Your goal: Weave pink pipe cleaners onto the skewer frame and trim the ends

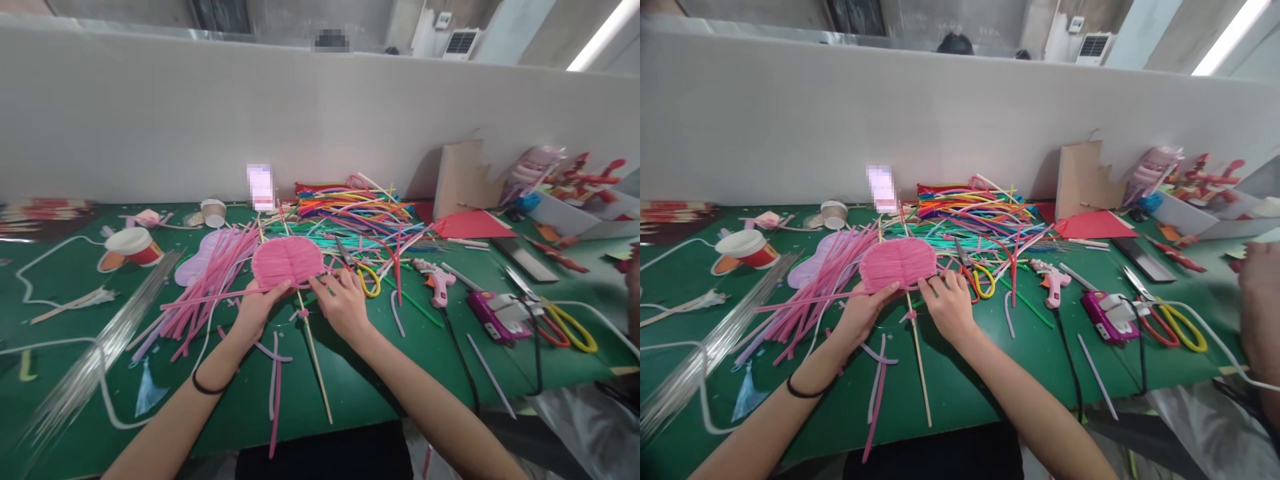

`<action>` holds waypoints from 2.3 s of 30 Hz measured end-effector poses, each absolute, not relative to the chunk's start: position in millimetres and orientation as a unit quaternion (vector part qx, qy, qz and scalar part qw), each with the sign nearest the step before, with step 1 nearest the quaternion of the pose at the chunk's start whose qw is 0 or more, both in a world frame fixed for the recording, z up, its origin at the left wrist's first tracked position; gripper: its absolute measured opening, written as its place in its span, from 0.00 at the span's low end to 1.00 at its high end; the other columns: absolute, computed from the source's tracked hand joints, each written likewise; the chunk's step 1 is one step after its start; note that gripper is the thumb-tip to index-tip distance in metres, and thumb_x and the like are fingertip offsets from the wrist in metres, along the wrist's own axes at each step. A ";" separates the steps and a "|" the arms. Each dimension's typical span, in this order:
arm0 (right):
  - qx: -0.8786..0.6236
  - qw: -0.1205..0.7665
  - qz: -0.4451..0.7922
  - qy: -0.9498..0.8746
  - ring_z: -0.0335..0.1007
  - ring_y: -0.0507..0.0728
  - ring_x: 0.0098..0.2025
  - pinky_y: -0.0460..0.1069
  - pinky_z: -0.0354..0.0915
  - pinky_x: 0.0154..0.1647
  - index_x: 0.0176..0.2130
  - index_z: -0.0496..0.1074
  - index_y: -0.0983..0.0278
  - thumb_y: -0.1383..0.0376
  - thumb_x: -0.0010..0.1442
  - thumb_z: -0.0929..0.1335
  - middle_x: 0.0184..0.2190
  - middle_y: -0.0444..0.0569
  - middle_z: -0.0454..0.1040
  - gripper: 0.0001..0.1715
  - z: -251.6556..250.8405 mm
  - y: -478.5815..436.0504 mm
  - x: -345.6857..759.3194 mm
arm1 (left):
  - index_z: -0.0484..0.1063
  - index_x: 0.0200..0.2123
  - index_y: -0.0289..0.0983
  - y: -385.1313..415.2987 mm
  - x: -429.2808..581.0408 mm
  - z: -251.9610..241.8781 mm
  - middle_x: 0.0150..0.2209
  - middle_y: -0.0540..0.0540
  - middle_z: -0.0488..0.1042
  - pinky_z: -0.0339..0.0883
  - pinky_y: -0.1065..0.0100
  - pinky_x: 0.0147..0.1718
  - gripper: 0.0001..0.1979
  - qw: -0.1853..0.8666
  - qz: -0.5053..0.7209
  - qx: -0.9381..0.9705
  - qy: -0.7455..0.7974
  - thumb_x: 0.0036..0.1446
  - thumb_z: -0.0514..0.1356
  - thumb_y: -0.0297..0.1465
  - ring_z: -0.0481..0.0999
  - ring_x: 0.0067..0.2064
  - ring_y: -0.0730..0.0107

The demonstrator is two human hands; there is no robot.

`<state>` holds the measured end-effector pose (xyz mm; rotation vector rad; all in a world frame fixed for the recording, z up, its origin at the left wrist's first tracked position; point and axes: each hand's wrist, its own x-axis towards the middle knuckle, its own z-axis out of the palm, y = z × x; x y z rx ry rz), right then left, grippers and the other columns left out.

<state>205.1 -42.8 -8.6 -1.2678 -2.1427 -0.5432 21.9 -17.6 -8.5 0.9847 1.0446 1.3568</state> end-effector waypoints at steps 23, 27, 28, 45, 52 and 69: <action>-0.401 0.488 0.683 -0.368 0.74 0.52 0.34 0.46 0.69 0.31 0.48 0.68 0.62 0.55 0.46 0.77 0.38 0.49 0.77 0.33 -6.7 -25.3 200.7 | 0.78 0.40 0.36 -18.9 25.4 -4.7 0.38 0.46 0.81 0.74 0.59 0.46 0.19 0.600 0.609 0.340 0.392 0.41 0.73 0.29 0.80 0.39 0.62; -0.359 0.500 0.696 -0.369 0.74 0.52 0.34 0.47 0.73 0.33 0.40 0.74 0.64 0.57 0.44 0.78 0.36 0.48 0.78 0.24 -3.1 -29.9 188.5 | 0.77 0.40 0.36 -19.8 28.3 -4.0 0.37 0.47 0.81 0.74 0.61 0.46 0.18 0.591 0.631 0.336 0.375 0.43 0.72 0.28 0.80 0.39 0.65; -0.361 0.512 0.686 -0.369 0.74 0.53 0.35 0.48 0.73 0.33 0.39 0.75 0.64 0.58 0.44 0.78 0.36 0.47 0.78 0.23 -3.3 -30.3 186.1 | 0.77 0.41 0.36 -20.8 29.5 -3.8 0.38 0.46 0.81 0.74 0.61 0.47 0.19 0.585 0.631 0.342 0.378 0.43 0.72 0.28 0.80 0.39 0.64; -0.425 0.544 0.645 -0.329 0.75 0.53 0.29 0.45 0.71 0.24 0.34 0.75 0.65 0.55 0.42 0.78 0.30 0.48 0.79 0.23 3.2 -29.1 186.6 | 0.76 0.44 0.34 -30.6 41.6 -0.5 0.44 0.41 0.80 0.73 0.54 0.48 0.23 0.560 0.612 0.378 0.410 0.43 0.72 0.33 0.80 0.44 0.55; -0.426 0.456 0.688 -0.370 0.77 0.52 0.35 0.42 0.70 0.29 0.39 0.75 0.65 0.59 0.41 0.79 0.37 0.49 0.79 0.25 15.7 -20.5 205.3 | 0.76 0.43 0.34 -28.8 34.3 3.7 0.40 0.43 0.81 0.74 0.54 0.47 0.23 0.544 0.633 0.358 0.419 0.41 0.73 0.33 0.80 0.41 0.58; -0.460 0.499 0.614 -0.403 0.77 0.55 0.31 0.47 0.71 0.31 0.30 0.76 0.66 0.53 0.40 0.78 0.28 0.48 0.79 0.22 12.0 -18.8 196.0 | 0.76 0.45 0.35 -30.4 40.3 0.3 0.42 0.42 0.81 0.74 0.53 0.46 0.25 0.590 0.595 0.357 0.413 0.41 0.73 0.33 0.80 0.43 0.54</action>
